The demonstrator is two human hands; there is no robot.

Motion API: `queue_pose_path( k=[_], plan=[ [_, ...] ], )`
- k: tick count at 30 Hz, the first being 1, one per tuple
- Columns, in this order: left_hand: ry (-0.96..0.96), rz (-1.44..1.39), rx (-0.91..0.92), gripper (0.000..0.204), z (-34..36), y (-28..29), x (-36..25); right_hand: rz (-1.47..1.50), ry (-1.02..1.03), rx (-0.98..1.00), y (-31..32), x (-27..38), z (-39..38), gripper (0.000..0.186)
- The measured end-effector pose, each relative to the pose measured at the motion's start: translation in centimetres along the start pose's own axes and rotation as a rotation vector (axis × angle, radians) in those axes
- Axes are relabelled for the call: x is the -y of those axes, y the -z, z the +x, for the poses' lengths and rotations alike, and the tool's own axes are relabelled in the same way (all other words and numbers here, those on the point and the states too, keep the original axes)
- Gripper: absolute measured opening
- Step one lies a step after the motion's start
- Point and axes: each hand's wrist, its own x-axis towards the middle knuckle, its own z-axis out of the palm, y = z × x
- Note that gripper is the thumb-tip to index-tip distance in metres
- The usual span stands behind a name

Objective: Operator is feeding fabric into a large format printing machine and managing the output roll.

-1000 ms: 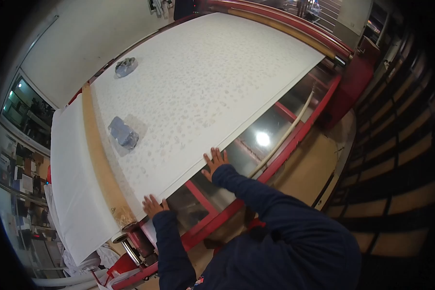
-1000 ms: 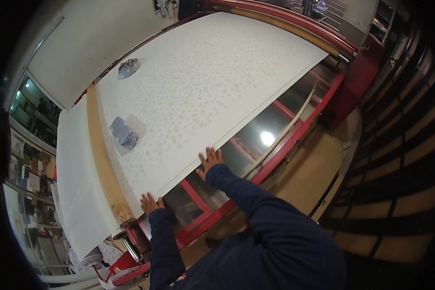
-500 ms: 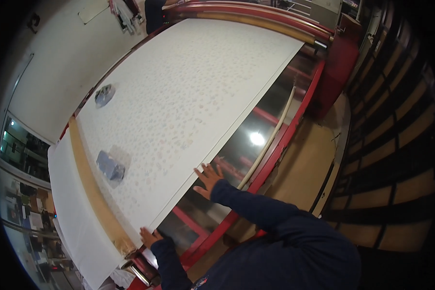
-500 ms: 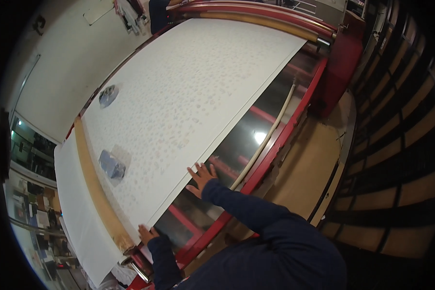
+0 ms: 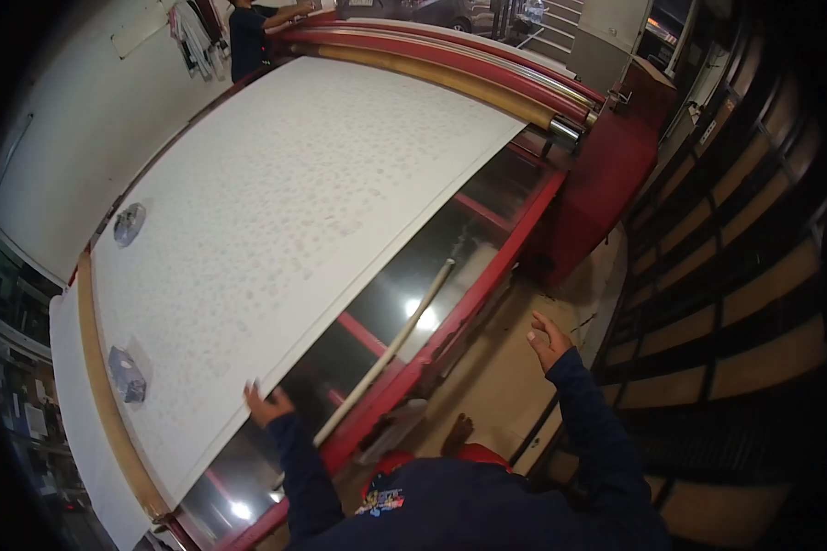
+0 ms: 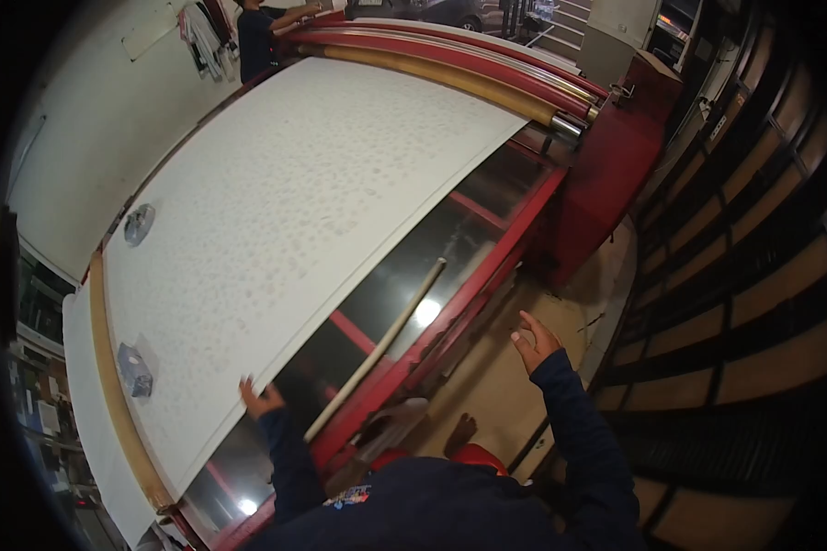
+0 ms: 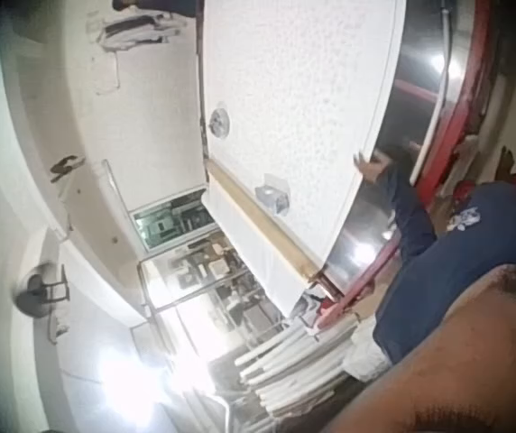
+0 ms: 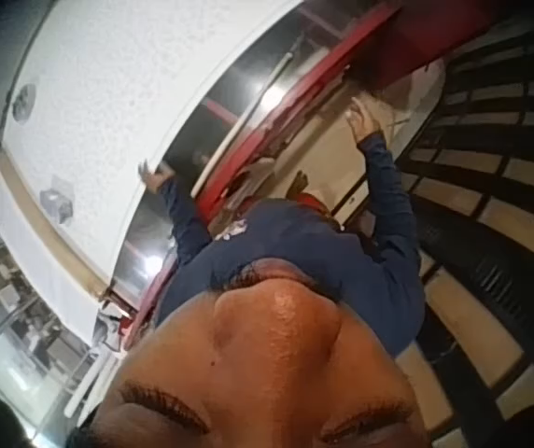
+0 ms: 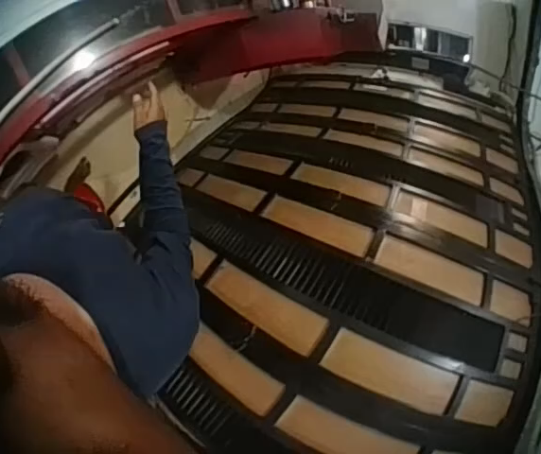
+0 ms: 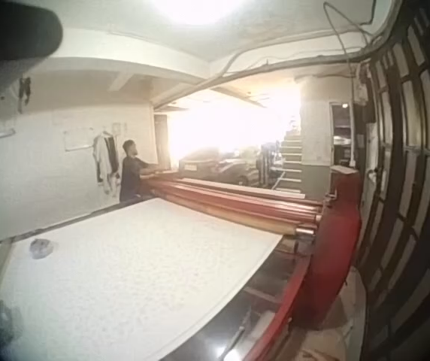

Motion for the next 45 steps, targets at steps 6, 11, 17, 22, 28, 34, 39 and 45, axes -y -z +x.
queue_pose_path(
  k=[6, 11, 17, 22, 28, 34, 39, 45],
  plan=[
    [-0.197, -0.296, 0.365, 0.050, 4.2, -8.8, -23.9, -0.154, 0.111, 0.047, 10.1, -2.3, 13.7, 0.061],
    [-0.137, -0.318, 0.413, 0.049, 4.9, -16.8, -31.6, -0.144, 0.141, 0.024, 12.9, -3.9, 25.2, 0.074],
    [-0.015, -0.305, 0.416, 0.052, 8.5, -27.1, -39.4, -0.314, 0.192, 0.227, 16.5, -4.1, 37.9, 0.081],
    [0.045, -0.162, 0.645, 0.063, 12.1, -33.4, -47.4, -0.260, 0.285, 0.197, 15.8, -3.7, 51.3, 0.079],
    [0.024, 0.117, 0.693, 0.076, 13.9, -37.6, -53.6, -0.447, 0.195, 0.310, 9.0, -3.8, 70.6, 0.090],
    [0.037, 0.277, 0.756, 0.077, 12.8, -41.8, -57.9, -0.771, 0.146, 0.322, 5.8, -11.7, 87.8, 0.112],
    [0.192, 0.359, 0.779, 0.073, 10.8, -41.6, -58.8, -0.733, 0.000, 0.434, 4.5, -12.4, 87.2, 0.114],
    [0.181, 0.326, 0.660, 0.068, 11.3, -41.3, -60.1, -0.847, -0.006, 0.360, 5.3, -13.5, 85.3, 0.105]
  ],
)
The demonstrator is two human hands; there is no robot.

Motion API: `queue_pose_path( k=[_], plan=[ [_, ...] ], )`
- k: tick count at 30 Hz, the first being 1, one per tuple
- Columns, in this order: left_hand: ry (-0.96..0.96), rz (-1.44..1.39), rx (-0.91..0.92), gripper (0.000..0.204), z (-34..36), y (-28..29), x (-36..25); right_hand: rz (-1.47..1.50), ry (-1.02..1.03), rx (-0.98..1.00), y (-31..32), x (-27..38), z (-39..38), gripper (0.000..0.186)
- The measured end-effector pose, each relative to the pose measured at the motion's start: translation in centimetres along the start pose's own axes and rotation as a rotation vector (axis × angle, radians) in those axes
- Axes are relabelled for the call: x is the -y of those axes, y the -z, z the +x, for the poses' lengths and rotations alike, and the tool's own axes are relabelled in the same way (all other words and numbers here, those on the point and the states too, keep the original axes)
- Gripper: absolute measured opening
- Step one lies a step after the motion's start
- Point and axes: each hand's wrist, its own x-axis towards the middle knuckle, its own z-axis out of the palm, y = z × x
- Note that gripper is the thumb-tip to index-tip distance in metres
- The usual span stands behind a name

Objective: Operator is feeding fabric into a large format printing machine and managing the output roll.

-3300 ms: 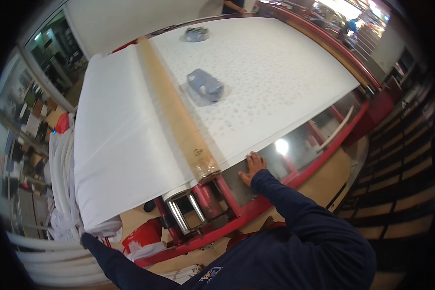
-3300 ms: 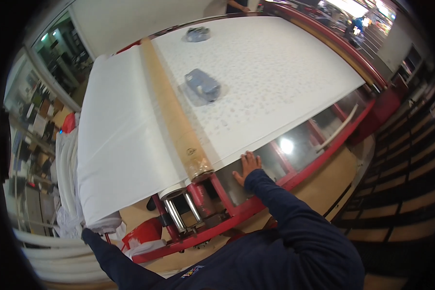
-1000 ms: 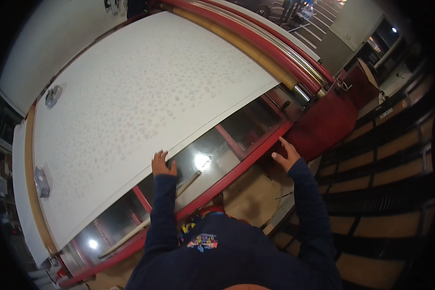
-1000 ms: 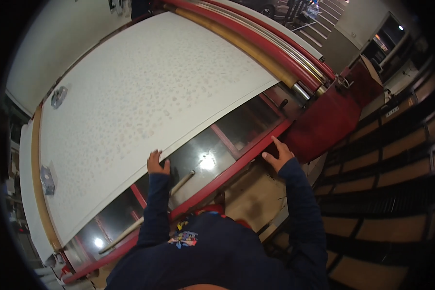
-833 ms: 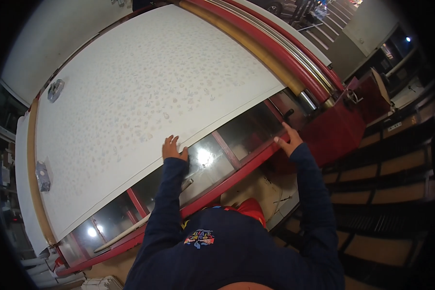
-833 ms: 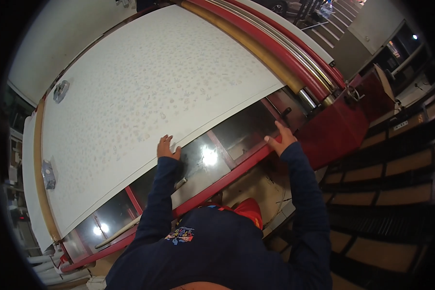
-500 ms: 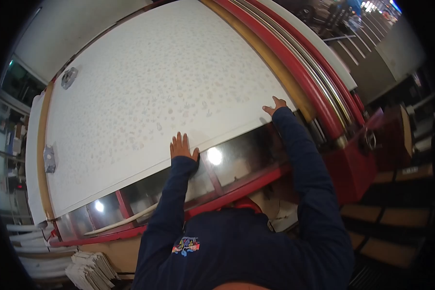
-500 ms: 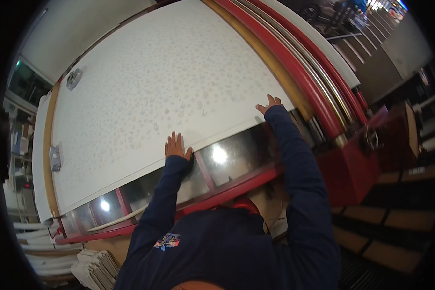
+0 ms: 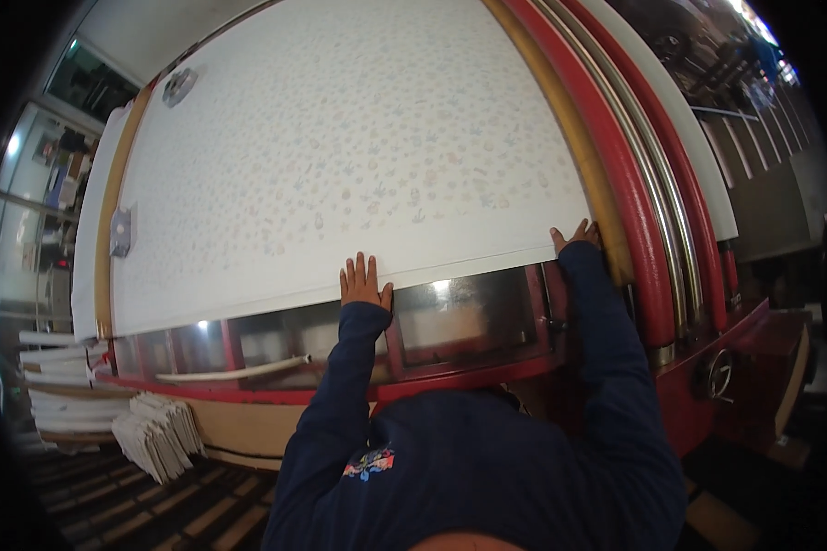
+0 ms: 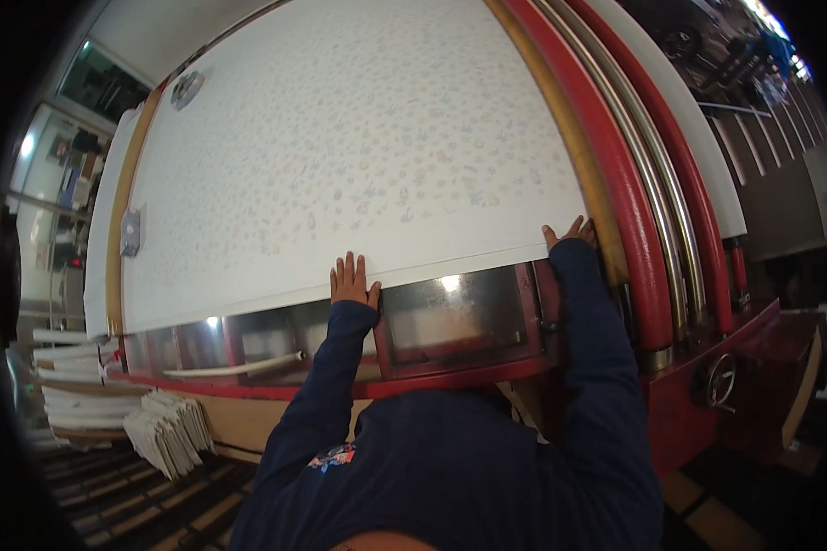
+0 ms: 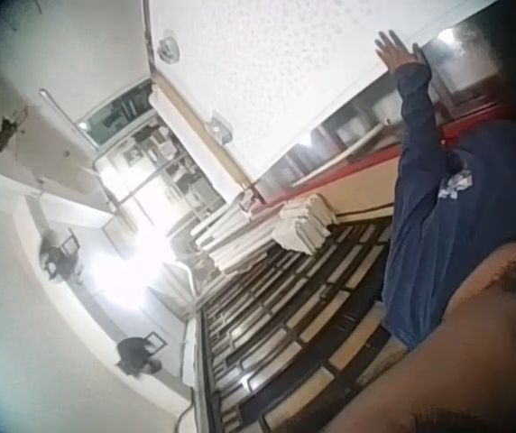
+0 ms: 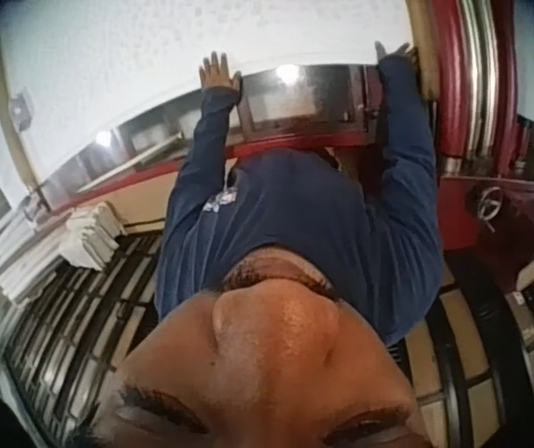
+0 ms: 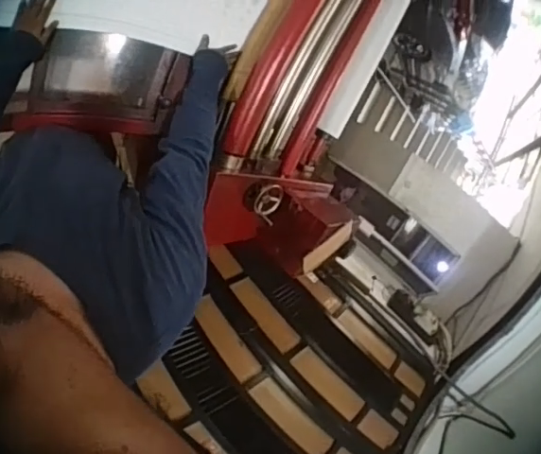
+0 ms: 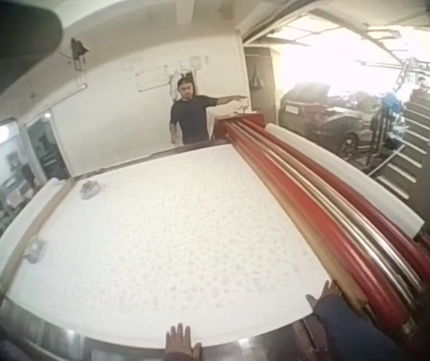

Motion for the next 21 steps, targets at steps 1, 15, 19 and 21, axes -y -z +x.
queue_pose_path(
  k=[1, 15, 19, 21],
  plan=[
    [0.024, -0.002, 0.004, 0.068, 0.0, 0.0, -0.1, -0.013, 0.019, 0.007, 0.2, 0.1, -0.1, 0.105],
    [0.163, -0.099, -0.213, 0.057, -11.0, 2.2, 5.6, -0.240, 0.387, -0.076, -0.3, 11.7, -1.5, 0.064],
    [0.374, -0.139, -0.385, 0.048, -20.2, 4.4, 8.9, -0.585, 0.557, 0.401, 3.9, 17.6, -13.1, 0.065],
    [0.413, -0.131, -0.500, 0.044, -23.9, 4.3, 10.9, -0.678, 0.581, 0.364, 2.6, 18.1, -16.3, 0.064]
  ],
)
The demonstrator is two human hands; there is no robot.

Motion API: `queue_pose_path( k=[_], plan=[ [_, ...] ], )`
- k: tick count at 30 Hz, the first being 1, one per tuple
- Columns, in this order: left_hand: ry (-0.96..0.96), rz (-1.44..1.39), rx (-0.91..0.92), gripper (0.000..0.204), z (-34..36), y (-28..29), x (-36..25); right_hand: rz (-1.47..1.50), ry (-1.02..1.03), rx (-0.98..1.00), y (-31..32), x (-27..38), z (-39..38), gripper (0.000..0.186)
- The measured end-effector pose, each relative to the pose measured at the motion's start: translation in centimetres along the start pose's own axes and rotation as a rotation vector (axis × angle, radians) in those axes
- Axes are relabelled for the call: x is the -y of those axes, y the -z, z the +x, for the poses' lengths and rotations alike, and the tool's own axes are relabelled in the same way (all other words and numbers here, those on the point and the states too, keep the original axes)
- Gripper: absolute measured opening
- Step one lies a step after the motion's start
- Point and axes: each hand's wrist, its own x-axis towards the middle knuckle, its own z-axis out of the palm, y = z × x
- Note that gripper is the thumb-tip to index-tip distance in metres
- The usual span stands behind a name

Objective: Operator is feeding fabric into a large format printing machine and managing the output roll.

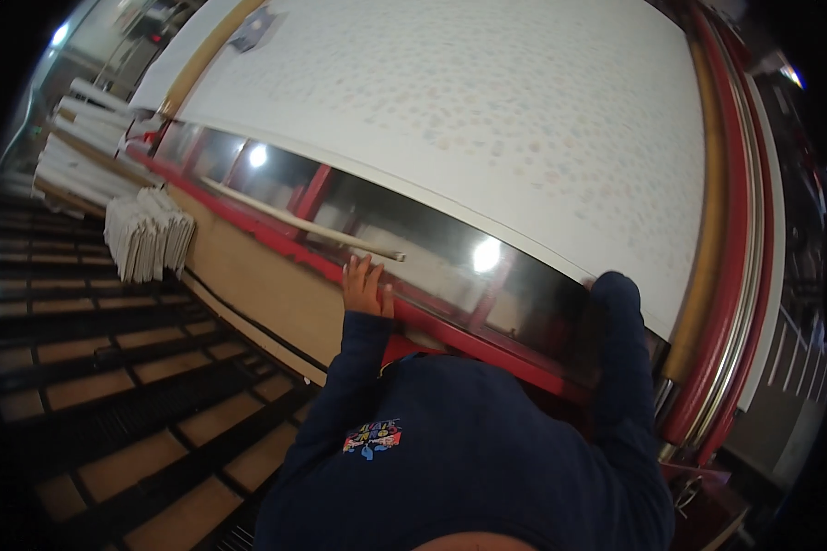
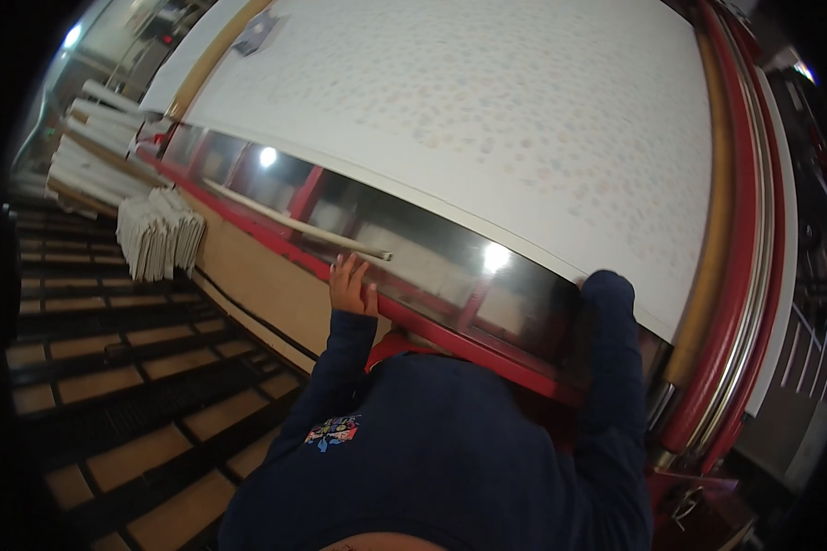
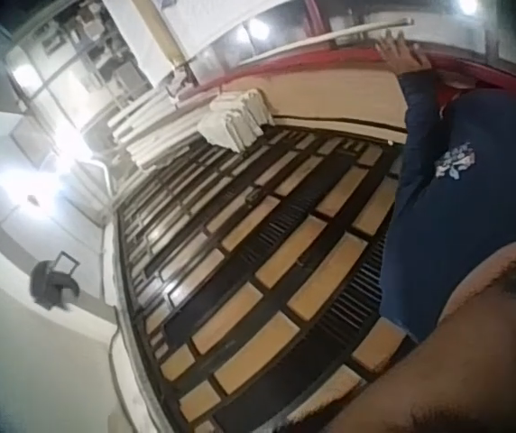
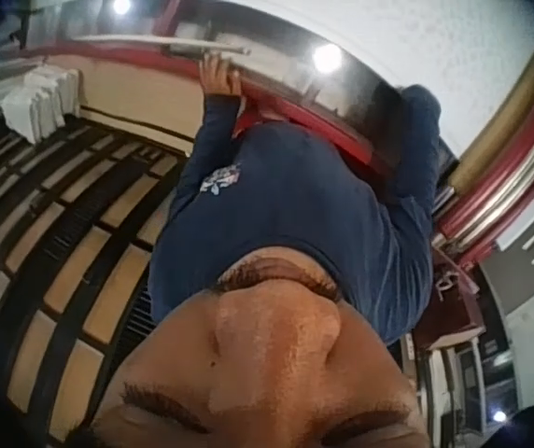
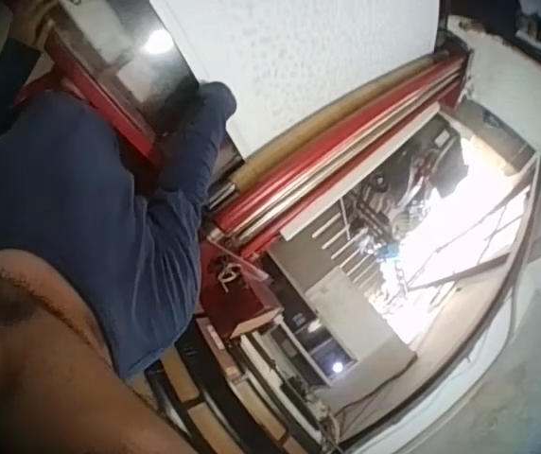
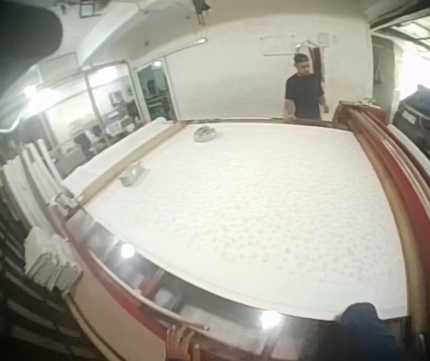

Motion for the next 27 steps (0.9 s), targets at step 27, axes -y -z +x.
queue_pose_path(
  k=[27],
  plan=[
    [1.666, -0.382, 0.287, 0.053, -31.7, 13.4, 54.6, 0.199, -0.024, -0.510, 5.1, 58.1, -3.3, 0.090]
  ],
)
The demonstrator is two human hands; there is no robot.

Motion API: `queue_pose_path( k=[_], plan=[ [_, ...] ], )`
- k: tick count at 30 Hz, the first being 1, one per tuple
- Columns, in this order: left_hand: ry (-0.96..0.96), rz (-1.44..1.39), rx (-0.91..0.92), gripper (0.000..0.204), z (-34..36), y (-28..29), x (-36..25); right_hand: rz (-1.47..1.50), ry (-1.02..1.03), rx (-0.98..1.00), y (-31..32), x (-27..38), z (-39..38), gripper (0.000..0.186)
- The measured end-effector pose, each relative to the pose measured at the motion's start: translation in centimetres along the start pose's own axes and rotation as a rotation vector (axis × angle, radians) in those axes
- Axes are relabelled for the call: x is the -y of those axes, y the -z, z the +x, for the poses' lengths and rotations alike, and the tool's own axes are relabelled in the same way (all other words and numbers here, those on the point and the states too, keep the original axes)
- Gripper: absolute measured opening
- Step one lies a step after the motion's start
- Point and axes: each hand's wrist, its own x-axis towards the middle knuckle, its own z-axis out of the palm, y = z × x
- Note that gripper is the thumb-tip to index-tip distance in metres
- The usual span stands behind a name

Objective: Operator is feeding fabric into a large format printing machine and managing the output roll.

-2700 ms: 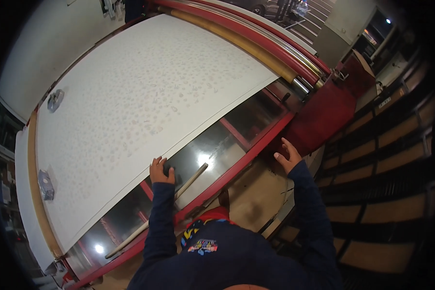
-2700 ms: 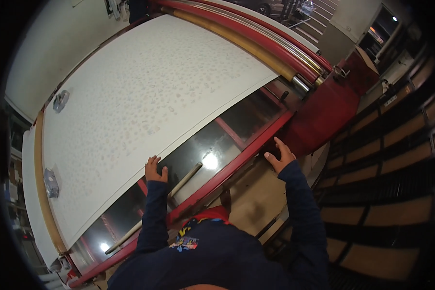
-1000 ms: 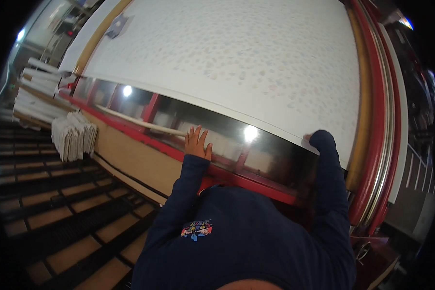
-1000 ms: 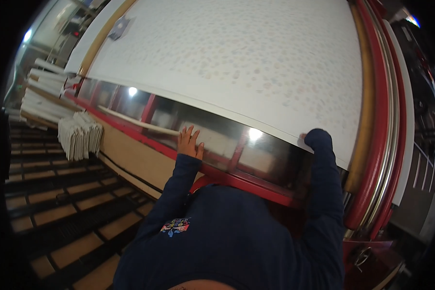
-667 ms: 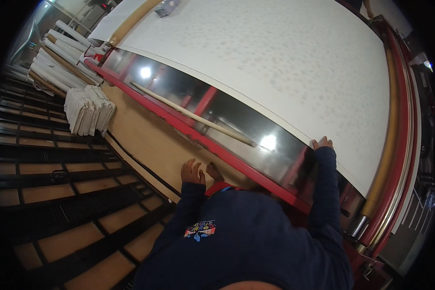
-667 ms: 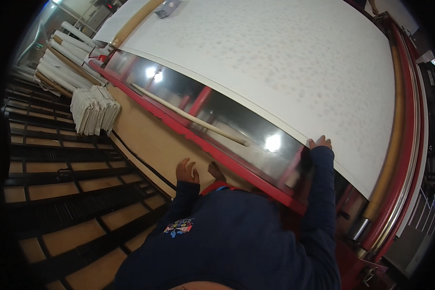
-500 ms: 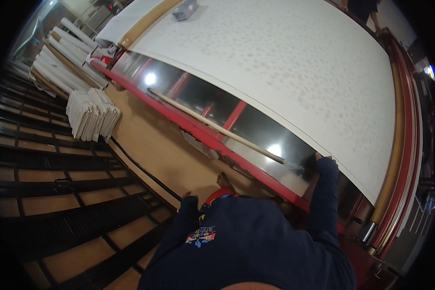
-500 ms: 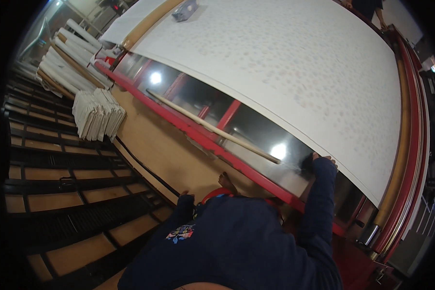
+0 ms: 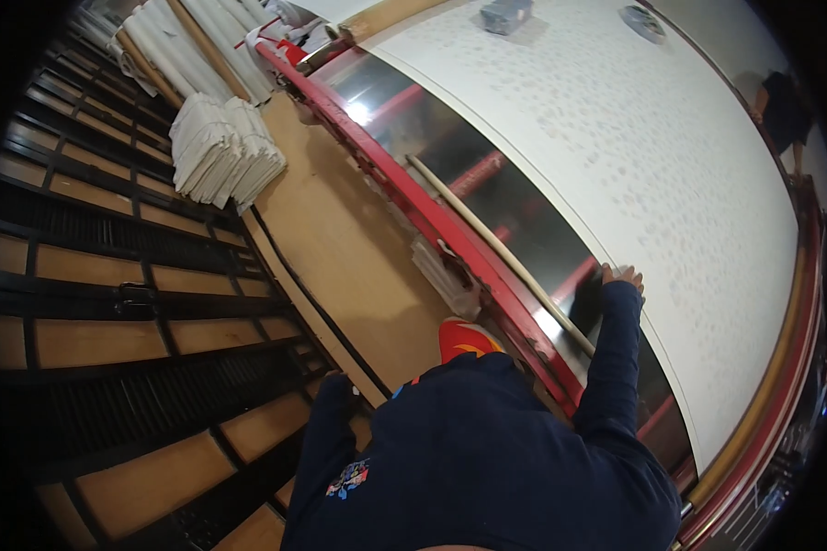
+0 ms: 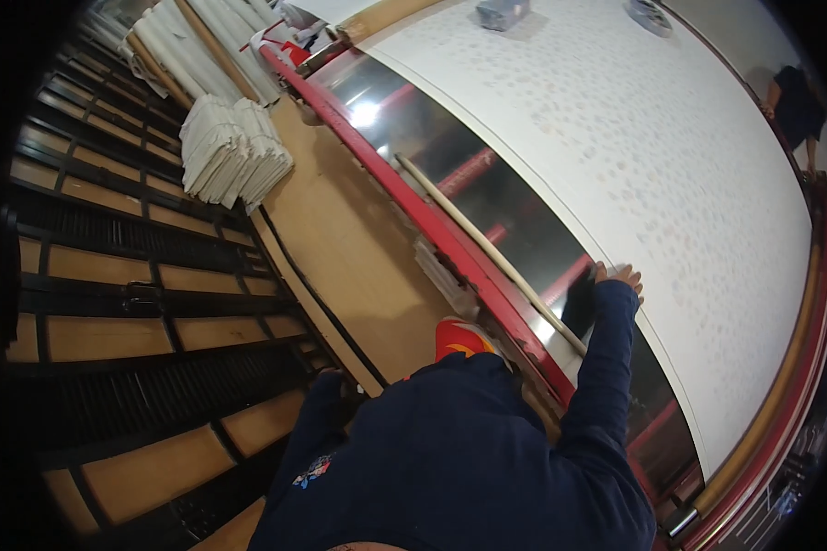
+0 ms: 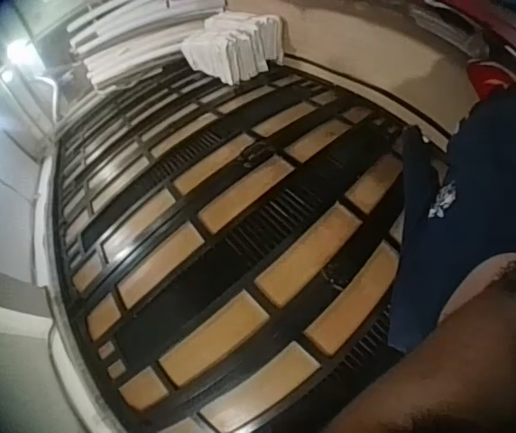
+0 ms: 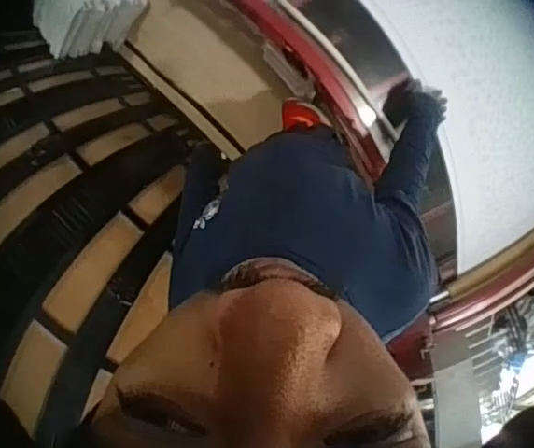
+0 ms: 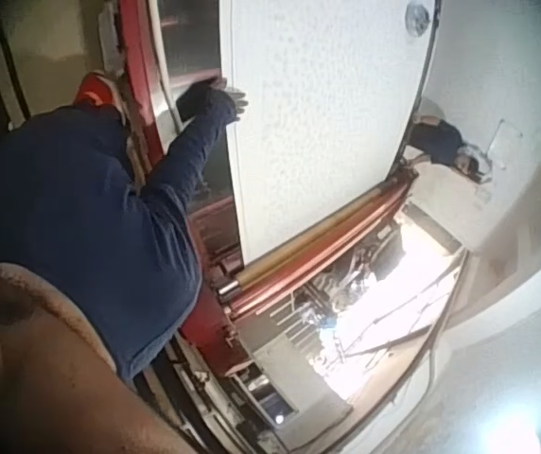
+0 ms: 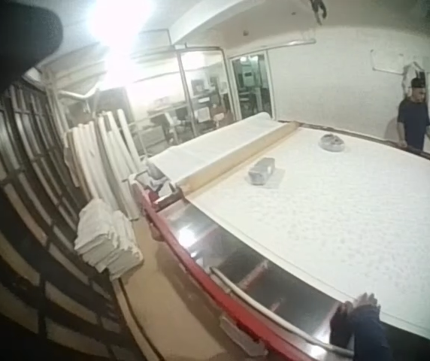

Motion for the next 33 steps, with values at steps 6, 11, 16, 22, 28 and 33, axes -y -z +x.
queue_pose_path(
  k=[6, 11, 16, 22, 28, 33],
  plan=[
    [-0.185, -0.307, -0.093, 0.046, 5.7, 6.6, -4.1, -0.168, 0.051, 0.178, 3.7, 13.8, -3.3, 0.087],
    [-0.084, -0.065, -0.090, 0.044, 11.5, 11.4, -7.5, -0.010, 0.087, -0.006, 2.7, 20.2, -1.9, 0.093],
    [-0.434, 0.508, 0.016, 0.040, 16.9, 14.9, -4.6, -0.077, 0.011, 0.251, 3.6, 25.5, -2.2, 0.092],
    [-0.803, 1.034, 0.131, 0.037, 24.9, 19.7, -11.5, -0.010, 0.119, 0.215, 3.6, 33.8, -3.2, 0.091],
    [-0.814, -0.259, -0.255, 0.030, 35.6, 24.4, -34.2, 0.069, 0.065, 0.181, 3.8, 41.1, -3.8, 0.089],
    [-1.070, -0.214, -0.202, 0.028, 39.8, 28.4, -58.7, 0.035, 0.017, -0.123, 2.0, 48.4, -4.6, 0.081]
  ],
)
